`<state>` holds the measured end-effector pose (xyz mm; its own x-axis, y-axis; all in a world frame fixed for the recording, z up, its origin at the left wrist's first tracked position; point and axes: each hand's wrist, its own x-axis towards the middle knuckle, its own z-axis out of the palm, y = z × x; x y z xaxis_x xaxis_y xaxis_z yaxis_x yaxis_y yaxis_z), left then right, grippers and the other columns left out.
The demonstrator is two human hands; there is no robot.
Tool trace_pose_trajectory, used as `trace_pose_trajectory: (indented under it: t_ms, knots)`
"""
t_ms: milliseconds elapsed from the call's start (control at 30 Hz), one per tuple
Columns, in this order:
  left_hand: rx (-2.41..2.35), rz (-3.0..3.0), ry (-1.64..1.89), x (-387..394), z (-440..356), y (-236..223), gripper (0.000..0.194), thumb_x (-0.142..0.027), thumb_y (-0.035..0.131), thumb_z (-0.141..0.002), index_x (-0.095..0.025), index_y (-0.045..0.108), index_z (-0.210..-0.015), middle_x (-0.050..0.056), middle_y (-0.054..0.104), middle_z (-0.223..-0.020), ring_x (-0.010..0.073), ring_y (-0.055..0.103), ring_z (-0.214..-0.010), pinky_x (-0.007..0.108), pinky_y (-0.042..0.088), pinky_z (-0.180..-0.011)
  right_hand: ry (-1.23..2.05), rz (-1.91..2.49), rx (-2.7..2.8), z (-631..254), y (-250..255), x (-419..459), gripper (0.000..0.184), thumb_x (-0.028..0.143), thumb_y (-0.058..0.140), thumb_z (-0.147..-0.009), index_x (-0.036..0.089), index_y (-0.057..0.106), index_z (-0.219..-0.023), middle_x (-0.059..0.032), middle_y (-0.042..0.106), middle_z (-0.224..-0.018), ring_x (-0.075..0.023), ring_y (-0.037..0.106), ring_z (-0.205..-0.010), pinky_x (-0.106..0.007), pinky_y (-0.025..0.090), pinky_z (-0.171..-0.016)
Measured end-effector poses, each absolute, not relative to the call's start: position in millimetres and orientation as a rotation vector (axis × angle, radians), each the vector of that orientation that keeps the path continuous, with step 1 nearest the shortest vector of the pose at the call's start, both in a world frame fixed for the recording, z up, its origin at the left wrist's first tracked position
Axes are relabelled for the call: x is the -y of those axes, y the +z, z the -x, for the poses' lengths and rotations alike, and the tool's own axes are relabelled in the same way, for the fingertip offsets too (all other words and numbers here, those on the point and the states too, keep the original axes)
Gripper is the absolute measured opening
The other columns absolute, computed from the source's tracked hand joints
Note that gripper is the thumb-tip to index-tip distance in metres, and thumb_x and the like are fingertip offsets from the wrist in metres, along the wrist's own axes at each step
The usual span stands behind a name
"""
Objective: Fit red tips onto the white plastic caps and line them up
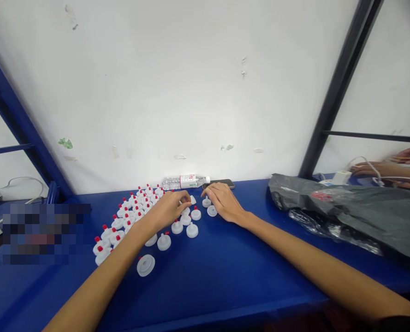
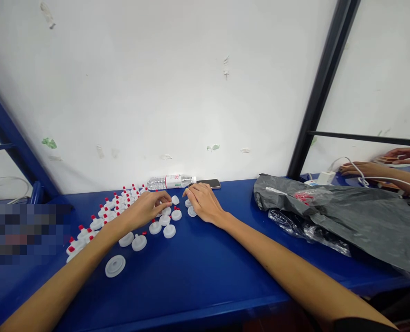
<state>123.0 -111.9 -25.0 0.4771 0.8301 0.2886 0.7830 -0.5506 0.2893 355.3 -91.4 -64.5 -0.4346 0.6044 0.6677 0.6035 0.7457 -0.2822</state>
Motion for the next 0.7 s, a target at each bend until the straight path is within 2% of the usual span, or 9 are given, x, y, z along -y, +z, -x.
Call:
trace_pose_trajectory:
  t_ms: [200,333,433,500,567,700]
  knots:
    - [-1.517,-2.646,0.648,117,-118,-12,0.033,-0.034,0.047,-0.098,-0.025,0.073,-0.116,0.005,0.075,-0.116,0.0238,0.068,-0.102,0.033,0.05,-0.089,-0.01,0.894,2.154,-356,-64,91,0.047,0.034,0.025,-0.111,0.022,0.07,-0.1,-0.0054,0.073,-0.103,-0.0219,0.063,-0.1,-0.04,0.039,-0.098]
    - [-1.766,-2.628,0.703,113,-105,-9,0.041,-0.035,0.04,-0.099,-0.02,0.073,-0.117,0.014,0.07,-0.121,0.0344,0.056,-0.121,0.046,0.044,-0.101,-0.037,0.883,2.194,-356,-64,92,0.045,0.032,0.027,-0.11,0.021,0.07,-0.1,-0.0063,0.072,-0.104,-0.0223,0.062,-0.1,-0.04,0.038,-0.099]
    - [-1.903,-2.589,0.669,105,-95,-19,0.046,-0.042,0.045,-0.096,-0.016,0.07,-0.123,0.02,0.06,-0.137,0.0441,0.041,-0.136,0.059,0.034,-0.109,-0.067,0.862,2.241,-356,-64,94,0.042,0.031,0.03,-0.11,0.021,0.07,-0.101,-0.0072,0.071,-0.107,-0.0228,0.06,-0.102,-0.041,0.036,-0.1]
    - [-1.944,-2.545,0.623,100,-91,-30,0.053,-0.051,0.047,-0.094,-0.018,0.067,-0.13,0.022,0.052,-0.147,0.0482,0.035,-0.139,0.066,0.03,-0.109,-0.086,0.85,2.267,-356,-64,95,0.041,0.03,0.03,-0.11,0.021,0.069,-0.101,-0.0079,0.07,-0.106,-0.0233,0.06,-0.102,-0.041,0.036,-0.1]
    - [-1.93,-2.514,0.591,96,-89,-40,0.057,-0.059,0.045,-0.093,-0.022,0.065,-0.131,0.018,0.053,-0.148,0.0453,0.038,-0.139,0.064,0.031,-0.109,-0.1,0.843,2.286,-355,-65,95,0.041,0.031,0.03,-0.11,0.02,0.069,-0.101,-0.0084,0.07,-0.106,-0.0237,0.059,-0.102,-0.041,0.037,-0.099]
    - [-1.828,-2.515,0.613,93,-91,-50,0.057,-0.066,0.038,-0.094,-0.025,0.069,-0.12,0.011,0.064,-0.138,0.0314,0.05,-0.132,0.047,0.035,-0.111,-0.117,0.834,2.304,-354,-66,95,0.041,0.03,0.029,-0.11,0.02,0.068,-0.101,-0.0082,0.07,-0.106,-0.0235,0.059,-0.102,-0.041,0.036,-0.1]
